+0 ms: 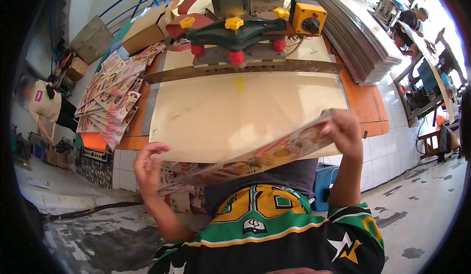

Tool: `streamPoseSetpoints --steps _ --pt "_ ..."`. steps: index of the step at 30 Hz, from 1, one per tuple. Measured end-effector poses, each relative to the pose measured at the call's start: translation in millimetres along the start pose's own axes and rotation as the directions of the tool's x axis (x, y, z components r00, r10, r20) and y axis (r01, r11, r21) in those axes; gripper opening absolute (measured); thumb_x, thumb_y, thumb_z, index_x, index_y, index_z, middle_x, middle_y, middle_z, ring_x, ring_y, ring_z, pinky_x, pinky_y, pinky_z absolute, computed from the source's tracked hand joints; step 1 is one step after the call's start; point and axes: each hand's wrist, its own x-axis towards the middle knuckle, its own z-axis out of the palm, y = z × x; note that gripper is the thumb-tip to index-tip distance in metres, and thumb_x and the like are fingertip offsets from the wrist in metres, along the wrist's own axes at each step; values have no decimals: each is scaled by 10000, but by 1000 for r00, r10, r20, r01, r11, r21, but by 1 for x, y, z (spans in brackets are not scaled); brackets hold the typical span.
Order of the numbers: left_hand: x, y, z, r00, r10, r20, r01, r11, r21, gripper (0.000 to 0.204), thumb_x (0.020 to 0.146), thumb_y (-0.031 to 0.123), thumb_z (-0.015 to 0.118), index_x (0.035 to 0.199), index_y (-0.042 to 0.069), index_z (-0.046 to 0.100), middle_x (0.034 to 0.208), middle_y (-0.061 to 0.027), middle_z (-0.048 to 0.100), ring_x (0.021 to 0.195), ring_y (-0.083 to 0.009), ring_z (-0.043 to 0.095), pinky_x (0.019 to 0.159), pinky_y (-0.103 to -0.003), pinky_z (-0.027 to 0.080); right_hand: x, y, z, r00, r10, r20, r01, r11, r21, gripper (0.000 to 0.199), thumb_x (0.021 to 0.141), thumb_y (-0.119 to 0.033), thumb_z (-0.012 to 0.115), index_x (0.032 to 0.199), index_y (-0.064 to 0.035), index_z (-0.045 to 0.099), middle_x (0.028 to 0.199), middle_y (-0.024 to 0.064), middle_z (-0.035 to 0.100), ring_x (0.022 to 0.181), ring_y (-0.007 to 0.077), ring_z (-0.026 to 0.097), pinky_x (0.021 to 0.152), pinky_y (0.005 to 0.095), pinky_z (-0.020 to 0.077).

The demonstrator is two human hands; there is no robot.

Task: The person positions long plastic sheets under a heat-sealing machine, presses the sheets to the surface by hand, and then pulls the sealed product away.

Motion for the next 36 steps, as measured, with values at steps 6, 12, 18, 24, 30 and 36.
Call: streamPoseSetpoints --steps 6,12,18,24,30,36 --pt "31 59 97 911 278 305 -309 950 56 503 894 456 781 1142 26 701 1062 -144 725 989 -306 691 891 -380 523 15 -48 41 974 -137 182 142 990 -17 224 864 -169 787 856 -14 625 705 132 544 633 364 566 576 435 427" --pt "42 91 127 830 371 416 -400 916 -18 321 833 227 840 1062 49 702 947 -97 712 880 -286 684 805 -394 523 12 -57 70 969 -156 193 158 987 4 187 848 -166 800 907 -38 677 739 113 603 660 327 611 587 424 460" --pt "29 96 136 880 341 331 -321 940 -115 168 858 73 800 998 35 714 893 -101 708 796 -250 683 729 -360 530 5 -58 69 974 -109 199 116 993 -26 182 849 -156 797 905 -36 673 753 105 619 674 329 619 600 421 475" --pt "24 99 142 899 355 258 -317 932 -178 75 878 42 780 939 21 742 863 -107 713 779 -228 686 699 -315 530 6 -59 74 969 -132 209 135 991 2 178 854 -146 791 904 -33 664 767 110 621 692 330 624 606 425 478" --pt "23 97 149 879 434 198 -415 900 -132 107 869 21 774 968 23 733 855 -96 691 745 -251 647 658 -358 503 7 -63 74 972 -91 218 99 995 -25 173 866 -140 787 930 -38 662 780 113 623 704 334 626 613 423 477" --pt "16 85 161 831 548 93 -546 837 -48 103 894 -7 744 992 17 729 851 -108 679 708 -215 623 617 -315 490 4 -60 77 963 11 270 -5 1000 -22 169 901 -163 764 963 -30 679 786 144 632 710 368 625 628 444 482"
